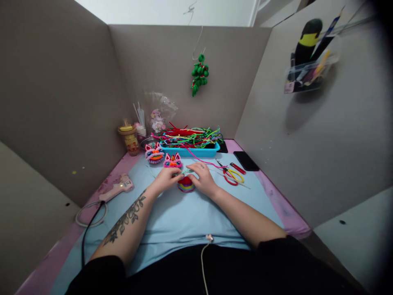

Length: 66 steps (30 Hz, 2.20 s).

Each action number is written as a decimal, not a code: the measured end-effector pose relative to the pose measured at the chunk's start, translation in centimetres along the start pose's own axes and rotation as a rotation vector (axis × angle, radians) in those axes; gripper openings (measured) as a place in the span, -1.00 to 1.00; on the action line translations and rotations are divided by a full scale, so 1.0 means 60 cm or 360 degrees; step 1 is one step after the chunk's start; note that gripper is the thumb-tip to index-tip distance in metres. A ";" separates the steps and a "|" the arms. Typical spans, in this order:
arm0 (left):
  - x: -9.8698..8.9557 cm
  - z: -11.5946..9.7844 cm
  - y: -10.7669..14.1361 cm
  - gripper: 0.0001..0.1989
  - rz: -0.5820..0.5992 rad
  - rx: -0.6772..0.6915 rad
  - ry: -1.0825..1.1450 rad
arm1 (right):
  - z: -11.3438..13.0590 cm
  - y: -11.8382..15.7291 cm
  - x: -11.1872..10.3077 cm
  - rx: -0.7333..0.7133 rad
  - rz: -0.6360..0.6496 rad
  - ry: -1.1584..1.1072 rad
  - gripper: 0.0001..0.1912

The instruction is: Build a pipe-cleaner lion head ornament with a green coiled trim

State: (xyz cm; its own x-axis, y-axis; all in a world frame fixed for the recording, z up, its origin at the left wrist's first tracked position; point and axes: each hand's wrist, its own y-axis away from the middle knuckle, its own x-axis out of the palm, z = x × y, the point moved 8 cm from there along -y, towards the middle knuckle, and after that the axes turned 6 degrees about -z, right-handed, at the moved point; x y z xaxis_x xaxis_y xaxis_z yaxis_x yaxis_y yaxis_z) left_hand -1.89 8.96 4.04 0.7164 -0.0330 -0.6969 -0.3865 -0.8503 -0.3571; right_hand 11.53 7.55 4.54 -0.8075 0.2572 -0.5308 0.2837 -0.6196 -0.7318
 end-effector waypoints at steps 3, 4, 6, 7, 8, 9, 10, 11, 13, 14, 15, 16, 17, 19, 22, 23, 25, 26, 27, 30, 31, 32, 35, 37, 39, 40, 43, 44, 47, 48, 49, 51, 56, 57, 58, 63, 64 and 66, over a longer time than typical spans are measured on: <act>0.000 -0.009 0.001 -0.75 -0.0043 0.0049 0.0049 | -0.003 0.001 0.001 0.0017 -0.0011 0.0010 -0.80; -0.004 -0.011 0.001 -0.75 -0.0086 0.0058 0.0074 | -0.004 0.001 0.000 0.0023 -0.0017 0.0017 -0.82; -0.012 -0.014 0.002 -0.75 -0.0180 0.0066 0.0101 | -0.005 0.001 -0.002 0.0044 -0.0020 0.0029 -0.84; -0.016 -0.015 0.002 -0.76 -0.0214 0.0074 0.0097 | -0.005 0.000 -0.003 0.0054 -0.0018 0.0030 -0.85; -0.018 -0.016 0.002 -0.79 -0.0234 0.0090 0.0081 | -0.004 0.000 -0.004 0.0061 -0.0014 0.0028 -0.86; -0.019 -0.019 0.003 -0.80 -0.0247 0.0116 0.0062 | -0.003 0.000 -0.004 0.0063 -0.0007 0.0024 -0.86; -0.020 -0.022 0.003 -0.81 -0.0255 0.0153 0.0044 | -0.001 0.000 -0.004 0.0062 -0.0001 0.0020 -0.87; -0.020 -0.025 0.004 -0.82 -0.0259 0.0194 0.0029 | 0.001 0.000 -0.004 0.0059 0.0003 0.0015 -0.87; -0.020 -0.030 0.005 -0.82 -0.0262 0.0262 0.0000 | 0.004 0.000 -0.004 0.0055 0.0012 0.0010 -0.87; -0.019 -0.032 0.005 -0.82 -0.0253 0.0282 -0.0018 | 0.004 0.000 -0.003 0.0055 0.0019 0.0009 -0.87; -0.018 -0.032 0.005 -0.82 -0.0239 0.0291 -0.0041 | 0.005 0.000 -0.003 0.0057 0.0026 0.0007 -0.87; -0.016 -0.031 0.005 -0.81 -0.0218 0.0292 -0.0073 | 0.005 0.000 -0.003 0.0060 0.0031 0.0007 -0.87; -0.014 -0.030 0.006 -0.80 -0.0195 0.0291 -0.0111 | 0.004 0.000 -0.003 0.0063 0.0034 0.0008 -0.87; -0.011 -0.029 0.006 -0.79 -0.0164 0.0302 -0.0194 | 0.003 0.000 -0.003 0.0069 0.0031 0.0013 -0.88; -0.009 -0.028 0.007 -0.79 -0.0166 0.0354 -0.0300 | 0.001 0.001 -0.003 0.0086 0.0031 0.0025 -0.89; -0.010 -0.029 0.008 -0.80 -0.0179 0.0372 -0.0329 | 0.000 0.001 -0.003 0.0089 0.0028 0.0028 -0.89; -0.011 -0.030 0.009 -0.81 -0.0203 0.0401 -0.0383 | 0.000 0.001 -0.002 0.0083 0.0018 0.0027 -0.90; -0.012 -0.032 0.010 -0.81 -0.0209 0.0411 -0.0411 | 0.000 0.002 -0.001 0.0077 0.0018 0.0022 -0.90; -0.012 -0.033 0.010 -0.80 -0.0213 0.0419 -0.0436 | 0.001 0.002 0.000 0.0071 0.0022 0.0015 -0.90; -0.012 -0.039 0.011 -0.80 -0.0203 0.0436 -0.0506 | 0.002 0.002 0.005 0.0060 0.0056 -0.0010 -0.90; -0.012 -0.041 0.012 -0.79 -0.0201 0.0438 -0.0530 | 0.002 0.003 0.006 0.0059 0.0065 -0.0016 -0.90; -0.012 -0.042 0.012 -0.79 -0.0199 0.0440 -0.0555 | 0.003 0.003 0.007 0.0056 0.0071 -0.0019 -0.90; -0.010 -0.049 0.013 -0.80 -0.0169 0.0472 -0.0620 | 0.003 0.004 0.010 0.0039 0.0099 -0.0029 -0.91; -0.007 -0.054 0.014 -0.81 -0.0135 0.0519 -0.0637 | 0.003 0.005 0.012 0.0022 0.0122 -0.0040 -0.91; -0.004 -0.059 0.016 -0.82 -0.0107 0.0564 -0.0644 | 0.005 0.005 0.014 0.0005 0.0134 -0.0052 -0.91; -0.003 -0.061 0.016 -0.82 -0.0100 0.0579 -0.0649 | 0.006 0.005 0.015 -0.0005 0.0134 -0.0055 -0.91; 0.000 -0.065 0.018 -0.81 -0.0084 0.0610 -0.0657 | 0.012 0.007 0.017 -0.0024 0.0139 -0.0065 -0.90; 0.001 -0.065 0.018 -0.80 -0.0077 0.0619 -0.0652 | 0.013 0.007 0.018 -0.0031 0.0146 -0.0071 -0.90; -0.001 -0.062 0.018 -0.81 -0.0089 0.0628 -0.0602 | 0.012 0.007 0.014 -0.0076 0.0148 -0.0124 -0.88; -0.004 -0.059 0.017 -0.82 -0.0113 0.0618 -0.0576 | 0.005 0.004 0.008 -0.0074 0.0114 -0.0147 -0.86; -0.009 -0.056 0.016 -0.84 -0.0145 0.0601 -0.0544 | -0.008 -0.001 -0.001 -0.0041 0.0049 -0.0155 -0.83; -0.022 -0.047 0.013 -0.86 -0.0223 0.0557 -0.0455 | -0.051 -0.014 -0.021 0.0130 -0.0109 -0.0085 -0.79; -0.056 -0.031 0.011 -0.89 -0.0502 0.0469 -0.0220 | -0.182 -0.052 0.000 0.0606 0.0256 0.0546 -0.80; -0.062 -0.031 0.013 -0.90 -0.0559 0.0466 -0.0198 | -0.200 -0.059 0.010 0.0661 0.0366 0.0684 -0.76; -0.066 -0.031 0.015 -0.91 -0.0608 0.0473 -0.0184 | -0.214 -0.064 0.020 0.0698 0.0499 0.0826 -0.72; -0.093 -0.031 0.030 -0.95 -0.0860 0.0543 -0.0133 | -0.225 -0.088 0.047 0.0702 0.0962 0.1168 -0.75; -0.101 -0.028 0.033 -0.96 -0.0928 0.0540 -0.0120 | -0.221 -0.093 0.043 0.0696 0.0995 0.1179 -0.75; -0.116 -0.019 0.038 -0.97 -0.1061 0.0504 -0.0087 | -0.217 -0.102 0.025 0.0691 0.1079 0.1229 -0.76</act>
State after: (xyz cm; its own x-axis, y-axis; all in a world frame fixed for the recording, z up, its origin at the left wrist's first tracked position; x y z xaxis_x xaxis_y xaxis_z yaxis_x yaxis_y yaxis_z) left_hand -7.11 6.63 8.79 0.8310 0.4709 -0.2961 -0.0340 -0.4883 -0.8720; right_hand 15.33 21.36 2.68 0.0270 0.0656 -0.9975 0.2170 -0.9744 -0.0582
